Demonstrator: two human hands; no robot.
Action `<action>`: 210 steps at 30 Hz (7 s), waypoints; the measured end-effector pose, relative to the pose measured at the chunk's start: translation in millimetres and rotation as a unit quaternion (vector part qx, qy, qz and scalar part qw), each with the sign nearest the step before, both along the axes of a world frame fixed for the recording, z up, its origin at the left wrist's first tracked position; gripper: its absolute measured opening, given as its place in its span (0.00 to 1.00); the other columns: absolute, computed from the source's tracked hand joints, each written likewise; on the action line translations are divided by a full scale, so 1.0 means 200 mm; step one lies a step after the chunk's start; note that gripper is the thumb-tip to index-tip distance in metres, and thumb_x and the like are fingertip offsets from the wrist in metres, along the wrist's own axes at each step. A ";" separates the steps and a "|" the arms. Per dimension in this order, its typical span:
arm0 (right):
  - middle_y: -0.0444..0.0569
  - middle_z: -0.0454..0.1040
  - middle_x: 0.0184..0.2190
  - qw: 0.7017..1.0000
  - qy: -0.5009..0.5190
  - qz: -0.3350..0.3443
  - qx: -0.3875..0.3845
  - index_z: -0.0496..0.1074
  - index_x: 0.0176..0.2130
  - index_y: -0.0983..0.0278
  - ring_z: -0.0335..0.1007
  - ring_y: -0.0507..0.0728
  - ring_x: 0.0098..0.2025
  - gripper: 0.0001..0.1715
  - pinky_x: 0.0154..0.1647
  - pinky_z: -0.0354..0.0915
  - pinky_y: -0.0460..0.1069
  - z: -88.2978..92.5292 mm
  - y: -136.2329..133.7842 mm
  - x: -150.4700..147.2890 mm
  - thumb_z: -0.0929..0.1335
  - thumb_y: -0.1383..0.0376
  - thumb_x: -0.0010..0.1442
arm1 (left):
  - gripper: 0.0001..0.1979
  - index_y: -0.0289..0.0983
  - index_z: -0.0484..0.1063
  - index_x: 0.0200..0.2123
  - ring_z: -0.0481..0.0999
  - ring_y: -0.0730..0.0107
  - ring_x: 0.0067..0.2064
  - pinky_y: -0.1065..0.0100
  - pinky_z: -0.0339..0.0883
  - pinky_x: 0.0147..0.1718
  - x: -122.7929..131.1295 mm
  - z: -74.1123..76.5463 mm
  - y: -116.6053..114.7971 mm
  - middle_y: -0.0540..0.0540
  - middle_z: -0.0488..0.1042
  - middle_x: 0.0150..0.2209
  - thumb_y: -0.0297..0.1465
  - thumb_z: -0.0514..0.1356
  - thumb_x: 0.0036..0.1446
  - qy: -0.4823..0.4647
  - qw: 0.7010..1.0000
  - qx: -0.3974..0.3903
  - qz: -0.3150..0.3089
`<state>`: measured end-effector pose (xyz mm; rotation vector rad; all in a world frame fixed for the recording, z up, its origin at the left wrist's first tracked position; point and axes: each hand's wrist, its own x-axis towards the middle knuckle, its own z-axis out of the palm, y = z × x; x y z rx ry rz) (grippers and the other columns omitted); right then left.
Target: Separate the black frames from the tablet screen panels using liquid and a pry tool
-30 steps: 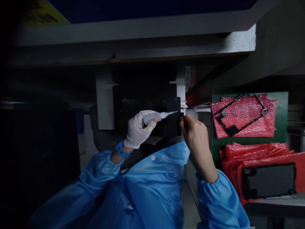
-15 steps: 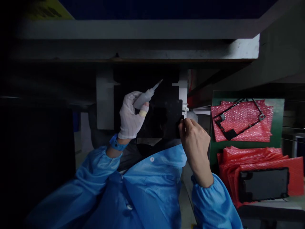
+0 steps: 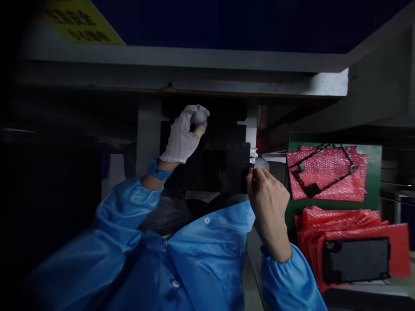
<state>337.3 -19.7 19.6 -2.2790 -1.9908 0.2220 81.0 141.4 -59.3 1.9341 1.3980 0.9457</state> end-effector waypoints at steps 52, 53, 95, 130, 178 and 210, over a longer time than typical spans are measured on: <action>0.51 0.82 0.27 0.973 0.218 -0.070 0.016 0.80 0.35 0.58 0.79 0.61 0.28 0.22 0.30 0.67 0.52 0.06 0.03 0.04 0.72 0.45 0.71 | 0.77 0.45 0.60 0.86 0.50 0.15 0.87 0.25 0.45 0.84 0.05 0.23 -0.46 0.27 0.51 0.88 0.63 0.87 0.39 0.300 0.926 -0.038 -0.227; 0.51 0.82 0.27 0.974 0.214 -0.070 0.017 0.79 0.35 0.58 0.79 0.62 0.28 0.23 0.30 0.67 0.52 0.06 0.03 0.03 0.72 0.45 0.71 | 0.77 0.45 0.60 0.86 0.50 0.16 0.87 0.26 0.44 0.84 0.06 0.23 -0.46 0.28 0.52 0.88 0.63 0.87 0.39 0.298 0.927 -0.035 -0.225; 0.52 0.81 0.28 0.994 0.096 -0.053 -0.003 0.78 0.34 0.58 0.72 0.60 0.29 0.15 0.32 0.57 0.53 0.07 0.02 0.00 0.70 0.52 0.66 | 0.71 0.42 0.51 0.89 0.46 0.21 0.89 0.29 0.43 0.85 0.05 0.31 -0.42 0.27 0.43 0.90 0.69 0.77 0.56 0.347 0.894 -0.067 -0.274; 0.48 0.69 0.28 0.995 0.035 0.027 -0.091 0.62 0.32 0.57 0.59 0.55 0.26 0.15 0.31 0.45 0.53 0.11 0.08 0.00 0.65 0.60 0.72 | 0.71 0.41 0.54 0.88 0.49 0.18 0.88 0.28 0.46 0.84 0.05 0.31 -0.42 0.27 0.45 0.89 0.68 0.78 0.55 0.339 0.898 -0.061 -0.272; 0.44 0.64 0.24 0.986 0.149 0.036 -0.070 0.59 0.30 0.54 0.59 0.56 0.25 0.19 0.31 0.52 0.53 0.05 0.12 0.06 0.64 0.54 0.73 | 0.71 0.42 0.57 0.88 0.51 0.21 0.88 0.29 0.45 0.84 0.05 0.32 -0.42 0.27 0.48 0.89 0.67 0.80 0.52 0.346 0.897 -0.069 -0.266; 0.43 0.61 0.23 0.984 0.156 0.026 -0.079 0.58 0.30 0.55 0.56 0.55 0.24 0.18 0.30 0.49 0.52 0.05 0.11 0.06 0.66 0.58 0.72 | 0.73 0.41 0.59 0.87 0.53 0.18 0.86 0.27 0.46 0.83 0.06 0.31 -0.42 0.26 0.51 0.88 0.67 0.81 0.49 0.348 0.900 -0.065 -0.255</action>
